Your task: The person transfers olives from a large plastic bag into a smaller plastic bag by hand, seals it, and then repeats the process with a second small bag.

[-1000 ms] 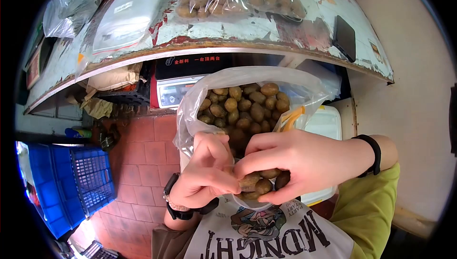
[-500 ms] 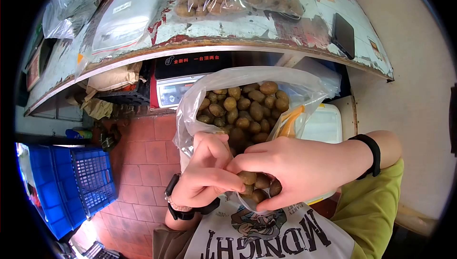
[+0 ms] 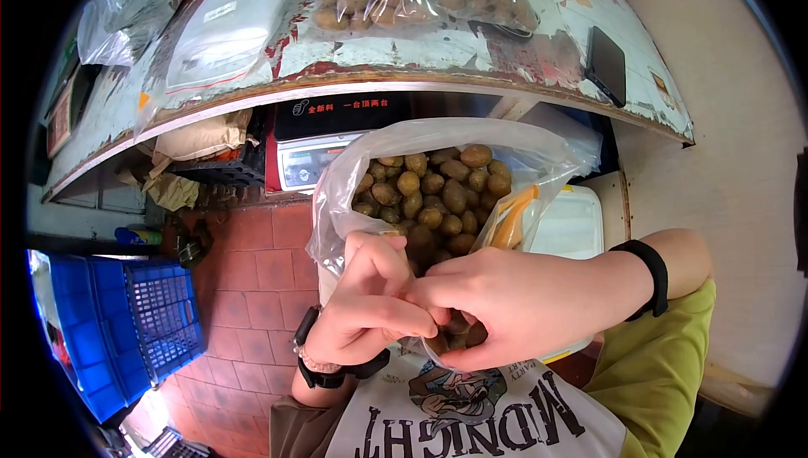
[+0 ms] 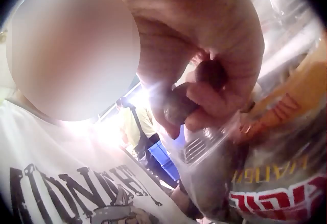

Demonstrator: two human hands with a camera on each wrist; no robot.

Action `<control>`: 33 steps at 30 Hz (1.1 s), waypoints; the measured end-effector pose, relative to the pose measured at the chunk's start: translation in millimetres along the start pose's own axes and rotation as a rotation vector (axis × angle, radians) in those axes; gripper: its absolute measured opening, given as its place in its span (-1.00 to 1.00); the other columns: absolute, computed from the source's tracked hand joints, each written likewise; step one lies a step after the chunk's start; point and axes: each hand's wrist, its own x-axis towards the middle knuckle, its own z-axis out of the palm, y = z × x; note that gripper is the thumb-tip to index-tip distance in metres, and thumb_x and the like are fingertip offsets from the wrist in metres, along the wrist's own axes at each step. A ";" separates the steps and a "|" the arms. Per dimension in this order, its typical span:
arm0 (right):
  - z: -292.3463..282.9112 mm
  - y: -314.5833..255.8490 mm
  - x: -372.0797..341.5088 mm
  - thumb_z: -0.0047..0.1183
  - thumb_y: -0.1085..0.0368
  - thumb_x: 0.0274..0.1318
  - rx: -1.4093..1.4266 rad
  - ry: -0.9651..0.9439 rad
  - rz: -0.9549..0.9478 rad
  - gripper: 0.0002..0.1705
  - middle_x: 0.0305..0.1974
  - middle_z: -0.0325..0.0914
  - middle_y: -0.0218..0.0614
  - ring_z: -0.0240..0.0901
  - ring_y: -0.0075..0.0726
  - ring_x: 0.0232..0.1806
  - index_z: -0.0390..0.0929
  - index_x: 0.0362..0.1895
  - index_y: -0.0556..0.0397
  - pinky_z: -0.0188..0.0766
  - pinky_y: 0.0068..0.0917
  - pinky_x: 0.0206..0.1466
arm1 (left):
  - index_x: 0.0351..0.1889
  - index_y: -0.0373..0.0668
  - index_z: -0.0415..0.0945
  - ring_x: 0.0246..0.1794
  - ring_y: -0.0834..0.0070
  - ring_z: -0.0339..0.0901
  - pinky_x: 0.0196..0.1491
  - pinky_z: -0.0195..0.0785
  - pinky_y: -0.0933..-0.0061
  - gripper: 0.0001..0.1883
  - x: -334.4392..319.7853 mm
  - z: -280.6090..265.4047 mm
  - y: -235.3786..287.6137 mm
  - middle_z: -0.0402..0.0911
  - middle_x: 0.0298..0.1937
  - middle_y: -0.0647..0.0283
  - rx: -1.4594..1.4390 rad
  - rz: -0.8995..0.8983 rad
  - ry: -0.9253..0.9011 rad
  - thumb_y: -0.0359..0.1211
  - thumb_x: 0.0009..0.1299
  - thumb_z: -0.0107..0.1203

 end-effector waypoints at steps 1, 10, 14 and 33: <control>0.6 0.5 0.2 0.29 0.31 -0.01 0.000 0.000 0.000 -0.67 -0.42 0.42 -0.29 0.46 -0.20 -0.45 0.44 -0.20 0.10 0.40 -0.34 -0.40 | -0.38 0.10 0.72 -0.12 0.35 0.15 0.23 0.00 0.10 -0.95 0.0 0.0 0.3 0.20 -0.33 0.45 -0.005 -0.004 0.004 -0.31 0.23 0.26; -4.1 9.2 -1.7 0.37 0.27 -0.03 0.039 0.012 0.054 -0.62 -0.47 0.35 -0.38 0.32 -0.44 -0.54 0.35 -0.35 0.09 0.26 -0.49 -0.50 | -0.41 0.09 0.69 -0.16 0.31 0.10 0.22 -0.01 0.12 -0.96 5.1 -9.0 1.6 0.21 -0.33 0.43 0.096 0.029 -0.170 -0.29 0.19 0.31; -6.7 7.8 -4.2 0.34 0.30 0.02 0.165 0.051 0.043 -0.67 -0.43 0.41 -0.42 0.31 -0.53 -0.53 0.39 -0.32 0.10 0.24 -0.54 -0.50 | -0.40 0.10 0.68 -0.17 0.31 0.10 0.22 -0.01 0.13 -0.96 5.2 -7.2 3.2 0.21 -0.33 0.44 0.107 0.018 -0.150 -0.29 0.20 0.31; 2.0 -11.8 -33.3 -0.13 0.52 0.19 0.465 -0.040 0.124 -0.54 -0.21 0.51 -0.10 0.58 -0.16 -0.29 0.19 0.19 0.18 0.45 -0.25 -0.31 | -0.41 0.10 0.71 -0.14 0.36 0.16 0.31 -0.08 0.08 -0.97 1.7 -6.4 -1.3 0.26 -0.31 0.45 -0.037 0.002 -0.087 -0.25 0.22 0.30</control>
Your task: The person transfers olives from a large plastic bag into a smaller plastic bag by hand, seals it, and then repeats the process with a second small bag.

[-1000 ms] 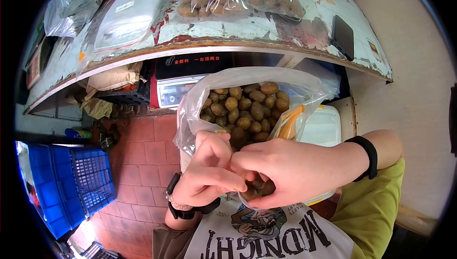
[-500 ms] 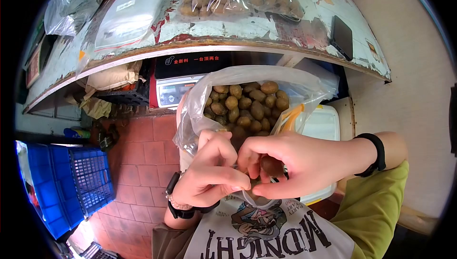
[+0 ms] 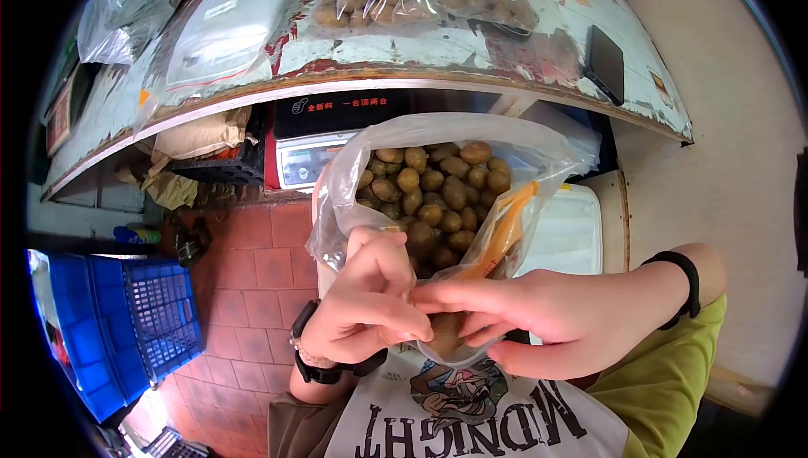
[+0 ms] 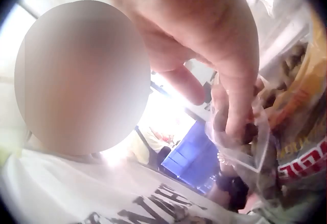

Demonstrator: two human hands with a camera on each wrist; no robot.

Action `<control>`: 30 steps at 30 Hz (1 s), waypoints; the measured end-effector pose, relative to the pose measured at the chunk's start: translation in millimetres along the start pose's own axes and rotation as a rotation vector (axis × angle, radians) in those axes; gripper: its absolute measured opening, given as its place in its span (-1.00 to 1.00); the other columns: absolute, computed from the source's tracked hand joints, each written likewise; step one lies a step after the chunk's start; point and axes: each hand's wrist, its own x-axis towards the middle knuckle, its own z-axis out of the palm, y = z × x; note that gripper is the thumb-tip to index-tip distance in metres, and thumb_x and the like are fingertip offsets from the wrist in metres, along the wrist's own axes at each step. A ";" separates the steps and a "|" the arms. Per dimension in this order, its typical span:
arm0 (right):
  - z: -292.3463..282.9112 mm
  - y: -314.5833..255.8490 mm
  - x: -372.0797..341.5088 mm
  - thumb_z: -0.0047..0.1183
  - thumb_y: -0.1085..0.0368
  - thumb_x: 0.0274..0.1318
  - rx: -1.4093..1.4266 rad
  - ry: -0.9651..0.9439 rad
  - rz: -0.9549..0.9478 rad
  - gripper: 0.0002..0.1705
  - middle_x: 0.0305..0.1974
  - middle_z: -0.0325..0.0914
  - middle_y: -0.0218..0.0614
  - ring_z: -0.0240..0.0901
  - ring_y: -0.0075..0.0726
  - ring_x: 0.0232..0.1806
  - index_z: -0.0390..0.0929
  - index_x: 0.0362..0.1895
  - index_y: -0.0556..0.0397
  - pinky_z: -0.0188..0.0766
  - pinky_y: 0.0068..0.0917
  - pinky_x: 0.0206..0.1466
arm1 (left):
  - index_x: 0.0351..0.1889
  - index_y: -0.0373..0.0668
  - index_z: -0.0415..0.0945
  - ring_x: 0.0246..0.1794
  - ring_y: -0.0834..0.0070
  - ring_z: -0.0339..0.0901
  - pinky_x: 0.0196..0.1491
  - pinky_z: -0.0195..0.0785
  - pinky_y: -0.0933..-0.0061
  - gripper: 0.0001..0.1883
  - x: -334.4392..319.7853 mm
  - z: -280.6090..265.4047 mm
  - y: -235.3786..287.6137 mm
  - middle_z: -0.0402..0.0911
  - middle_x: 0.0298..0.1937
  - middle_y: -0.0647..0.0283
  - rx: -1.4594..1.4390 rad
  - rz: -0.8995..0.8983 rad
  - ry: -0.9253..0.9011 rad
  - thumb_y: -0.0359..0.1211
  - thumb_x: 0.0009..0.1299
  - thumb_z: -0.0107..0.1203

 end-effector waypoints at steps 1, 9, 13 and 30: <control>0.0 0.0 0.9 -0.13 0.52 0.19 0.000 0.003 0.000 -0.54 -0.21 0.51 -0.10 0.58 -0.16 -0.29 0.19 0.19 0.18 0.45 -0.25 -0.31 | -0.42 0.10 0.72 -0.14 0.37 0.17 0.32 -0.10 0.09 -0.96 -0.5 0.1 0.1 0.27 -0.31 0.46 -0.059 -0.013 0.015 -0.24 0.23 0.30; 3.2 15.0 17.4 0.19 0.39 0.11 -0.687 0.196 -0.295 -0.54 -0.26 0.56 -0.21 0.56 -0.08 -0.39 0.41 0.11 0.07 0.49 -0.24 -0.38 | -0.42 0.10 0.74 -0.13 0.38 0.17 0.30 -0.10 0.14 -0.91 -0.8 1.6 0.2 0.26 -0.30 0.47 -0.119 0.008 0.028 -0.19 0.24 0.30; 2.8 20.2 20.7 0.16 0.44 0.10 -0.623 0.191 -0.309 -0.54 -0.28 0.57 -0.24 0.57 -0.09 -0.41 0.40 0.12 0.06 0.49 -0.26 -0.40 | -0.42 0.10 0.74 -0.14 0.39 0.18 0.29 -0.08 0.13 -0.92 -0.8 2.4 1.2 0.27 -0.30 0.48 -0.130 0.003 0.017 -0.20 0.23 0.31; -17.2 22.1 -11.0 0.19 0.30 -0.05 -0.855 -0.006 -0.360 -0.79 -0.43 0.28 -0.32 0.41 -0.16 -0.47 0.41 -0.35 -0.01 0.34 -0.24 -0.46 | -0.43 0.11 0.74 -0.14 0.38 0.23 0.27 -0.01 0.07 -0.90 -0.7 -1.0 -0.9 0.29 -0.32 0.49 -0.031 0.039 0.042 -0.16 0.22 0.31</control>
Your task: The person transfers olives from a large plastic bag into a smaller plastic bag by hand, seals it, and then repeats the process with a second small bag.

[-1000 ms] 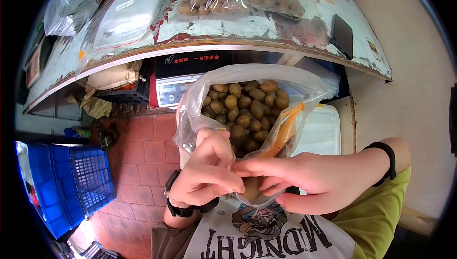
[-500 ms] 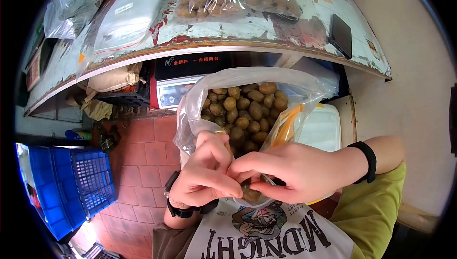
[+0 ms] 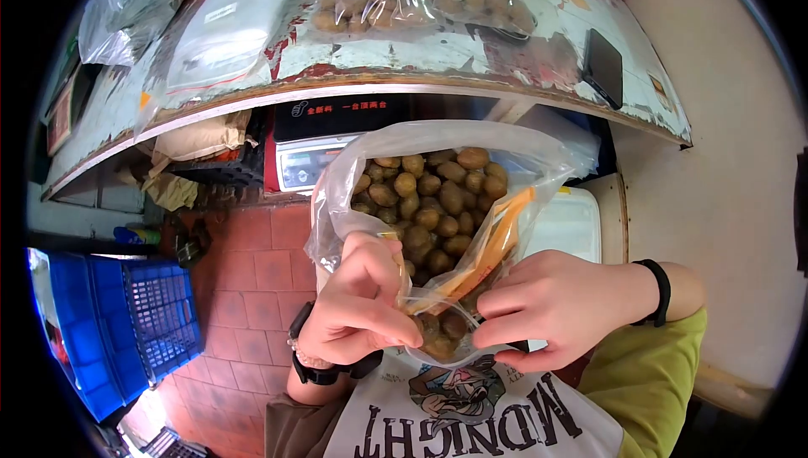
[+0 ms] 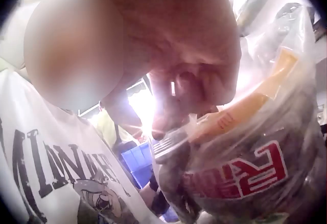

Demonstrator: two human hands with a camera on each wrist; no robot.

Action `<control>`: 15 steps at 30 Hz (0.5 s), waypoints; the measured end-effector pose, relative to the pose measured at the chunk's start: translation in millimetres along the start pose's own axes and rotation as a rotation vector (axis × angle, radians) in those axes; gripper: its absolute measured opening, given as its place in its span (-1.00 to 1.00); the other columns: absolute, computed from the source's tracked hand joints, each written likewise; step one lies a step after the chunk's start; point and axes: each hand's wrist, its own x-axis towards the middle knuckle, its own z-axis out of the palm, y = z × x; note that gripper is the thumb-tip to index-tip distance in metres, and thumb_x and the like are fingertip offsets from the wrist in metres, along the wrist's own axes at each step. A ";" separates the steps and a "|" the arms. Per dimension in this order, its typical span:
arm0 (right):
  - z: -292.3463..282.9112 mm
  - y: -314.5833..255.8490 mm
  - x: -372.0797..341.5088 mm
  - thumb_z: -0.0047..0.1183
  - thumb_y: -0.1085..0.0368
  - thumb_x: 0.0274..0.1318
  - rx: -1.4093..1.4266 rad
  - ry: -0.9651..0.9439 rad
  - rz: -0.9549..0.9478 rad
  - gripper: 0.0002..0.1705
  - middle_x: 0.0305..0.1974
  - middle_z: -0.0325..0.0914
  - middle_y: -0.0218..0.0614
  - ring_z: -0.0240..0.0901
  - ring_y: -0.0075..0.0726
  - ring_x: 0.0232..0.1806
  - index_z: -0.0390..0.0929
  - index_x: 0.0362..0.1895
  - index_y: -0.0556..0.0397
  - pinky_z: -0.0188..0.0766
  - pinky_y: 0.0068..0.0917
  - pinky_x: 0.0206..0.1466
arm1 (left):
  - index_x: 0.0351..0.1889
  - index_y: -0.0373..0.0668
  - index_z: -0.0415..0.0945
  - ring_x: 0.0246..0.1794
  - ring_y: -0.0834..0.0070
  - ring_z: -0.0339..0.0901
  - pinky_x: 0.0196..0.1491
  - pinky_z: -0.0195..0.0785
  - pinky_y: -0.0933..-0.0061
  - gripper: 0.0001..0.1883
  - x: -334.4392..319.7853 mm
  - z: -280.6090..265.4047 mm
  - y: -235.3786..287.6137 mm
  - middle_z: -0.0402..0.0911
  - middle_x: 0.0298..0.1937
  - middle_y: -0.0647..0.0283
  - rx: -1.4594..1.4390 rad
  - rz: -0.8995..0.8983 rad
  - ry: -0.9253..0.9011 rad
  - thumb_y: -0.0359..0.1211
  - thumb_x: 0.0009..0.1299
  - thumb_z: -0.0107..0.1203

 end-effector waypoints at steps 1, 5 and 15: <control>2.9 1.9 -1.6 0.19 0.30 -0.05 0.000 0.003 0.002 -0.79 -0.43 0.28 -0.32 0.41 -0.16 -0.47 0.41 -0.35 -0.01 0.34 -0.24 -0.46 | -0.43 0.11 0.74 -0.13 0.38 0.23 0.28 -0.01 0.07 -0.90 -0.1 0.2 0.0 0.29 -0.32 0.49 0.002 -0.003 0.008 -0.16 0.22 0.31; 10.6 11.4 -3.0 0.15 0.32 -0.05 -0.056 -0.004 -0.063 -0.82 -0.47 0.26 -0.35 0.41 -0.22 -0.48 0.37 -0.48 0.00 0.35 -0.30 -0.48 | -0.43 0.11 0.74 -0.13 0.38 0.24 0.29 -0.03 0.09 -0.89 -0.4 0.9 0.4 0.30 -0.32 0.49 -0.021 -0.018 0.018 -0.16 0.22 0.31; -15.1 -4.3 -6.8 0.16 0.33 -0.11 -0.035 0.052 -0.155 -0.81 -0.50 0.19 -0.39 0.35 -0.33 -0.50 0.36 -0.55 -0.01 0.30 -0.37 -0.51 | -0.40 0.15 0.76 -0.12 0.37 0.20 0.26 -0.11 0.00 -0.90 2.3 -5.5 -0.4 0.29 -0.31 0.51 -0.086 0.027 -0.116 -0.14 0.22 0.31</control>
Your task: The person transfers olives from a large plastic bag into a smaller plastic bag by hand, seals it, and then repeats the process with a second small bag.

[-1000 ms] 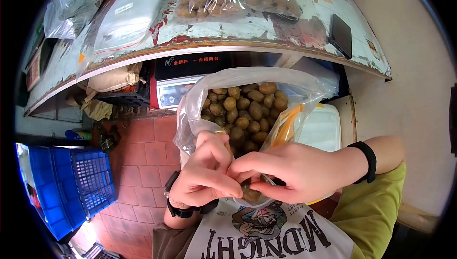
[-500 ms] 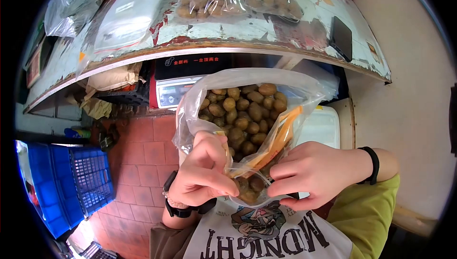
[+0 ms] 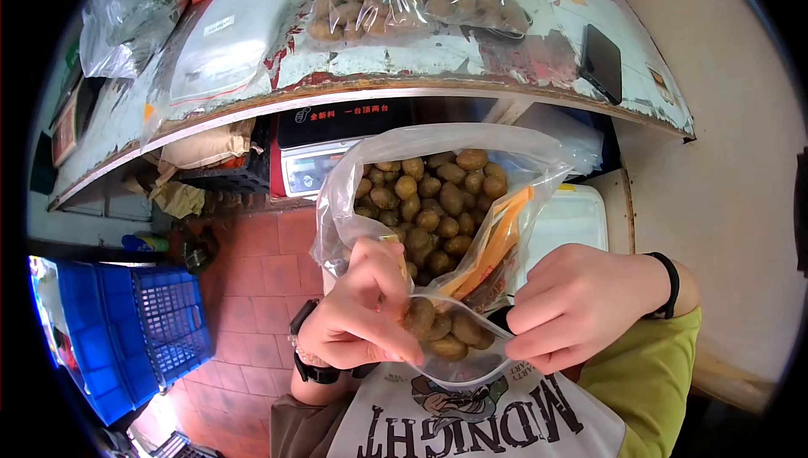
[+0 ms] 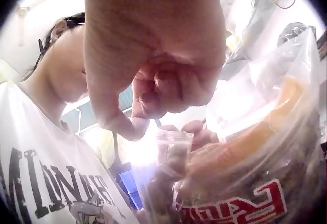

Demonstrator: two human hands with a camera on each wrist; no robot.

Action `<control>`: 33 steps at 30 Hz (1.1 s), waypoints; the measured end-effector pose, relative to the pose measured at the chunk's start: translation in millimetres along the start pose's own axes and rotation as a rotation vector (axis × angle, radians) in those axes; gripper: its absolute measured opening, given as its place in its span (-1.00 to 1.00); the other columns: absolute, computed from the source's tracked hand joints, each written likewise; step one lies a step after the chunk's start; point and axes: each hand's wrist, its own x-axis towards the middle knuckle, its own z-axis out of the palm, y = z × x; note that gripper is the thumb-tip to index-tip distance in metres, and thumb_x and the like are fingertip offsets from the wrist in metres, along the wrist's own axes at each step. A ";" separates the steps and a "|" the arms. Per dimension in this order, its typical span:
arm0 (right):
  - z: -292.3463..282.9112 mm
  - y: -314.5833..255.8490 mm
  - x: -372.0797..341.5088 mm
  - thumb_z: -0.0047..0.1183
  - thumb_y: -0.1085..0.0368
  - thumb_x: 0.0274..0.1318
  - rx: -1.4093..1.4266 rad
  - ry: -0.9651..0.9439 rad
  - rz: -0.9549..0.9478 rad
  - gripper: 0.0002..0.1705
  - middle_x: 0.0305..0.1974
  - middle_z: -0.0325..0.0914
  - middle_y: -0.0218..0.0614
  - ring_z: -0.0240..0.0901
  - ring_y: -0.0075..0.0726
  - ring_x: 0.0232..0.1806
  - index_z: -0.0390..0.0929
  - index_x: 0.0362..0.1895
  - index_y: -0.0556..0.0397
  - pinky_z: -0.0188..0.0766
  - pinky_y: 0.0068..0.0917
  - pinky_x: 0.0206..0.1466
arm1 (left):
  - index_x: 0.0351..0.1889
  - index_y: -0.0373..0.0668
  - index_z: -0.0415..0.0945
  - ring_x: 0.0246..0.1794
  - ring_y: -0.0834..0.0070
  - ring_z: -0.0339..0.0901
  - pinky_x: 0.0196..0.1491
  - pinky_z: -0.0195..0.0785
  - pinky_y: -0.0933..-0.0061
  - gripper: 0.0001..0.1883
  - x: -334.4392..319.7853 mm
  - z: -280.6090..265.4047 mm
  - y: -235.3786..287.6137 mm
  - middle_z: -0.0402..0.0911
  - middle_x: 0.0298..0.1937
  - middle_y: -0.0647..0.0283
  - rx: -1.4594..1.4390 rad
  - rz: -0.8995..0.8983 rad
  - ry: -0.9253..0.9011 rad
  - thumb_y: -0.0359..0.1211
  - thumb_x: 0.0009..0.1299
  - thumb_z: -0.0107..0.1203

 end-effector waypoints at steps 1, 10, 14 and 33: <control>-1.9 -1.9 -0.2 0.16 0.33 -0.11 0.000 0.002 0.000 -0.81 -0.50 0.19 -0.39 0.35 -0.33 -0.50 0.36 -0.55 -0.01 0.30 -0.37 -0.51 | -0.39 0.16 0.77 -0.11 0.37 0.19 0.25 -0.13 0.00 -0.90 0.2 -0.9 -1.0 0.29 -0.31 0.50 -0.019 0.020 -0.031 -0.15 0.23 0.31; -4.6 -3.6 -3.8 0.17 0.39 -0.03 0.048 0.082 -0.081 -0.93 -0.54 0.21 -0.51 0.21 -0.51 -0.66 0.56 -0.40 -0.02 0.06 -0.51 -0.65 | -0.36 0.18 0.77 -0.14 0.37 0.14 0.14 -0.15 0.11 -0.91 4.7 -9.7 -0.4 0.23 -0.33 0.49 -0.042 0.027 -0.225 -0.16 0.26 0.28; -5.3 -1.3 -4.2 0.18 0.40 -0.06 0.031 0.107 -0.064 -0.93 -0.56 0.23 -0.52 0.21 -0.50 -0.68 0.57 -0.42 -0.02 0.04 -0.51 -0.66 | -0.37 0.16 0.78 -0.14 0.37 0.13 0.10 -0.13 0.13 -0.88 4.0 -2.4 -3.3 0.22 -0.34 0.49 -0.085 0.042 -0.118 -0.13 0.24 0.29; -16.2 41.8 -9.0 0.14 0.50 -0.14 0.166 0.322 0.335 -0.86 -0.56 0.29 -0.46 0.09 -0.53 -0.63 0.48 -0.45 0.03 0.04 -0.54 -0.56 | -0.34 -0.09 0.64 -0.23 0.52 0.26 0.23 0.08 0.29 -0.83 18.9 8.0 -3.0 0.47 -0.34 0.44 0.022 -0.124 0.344 -0.23 0.41 0.15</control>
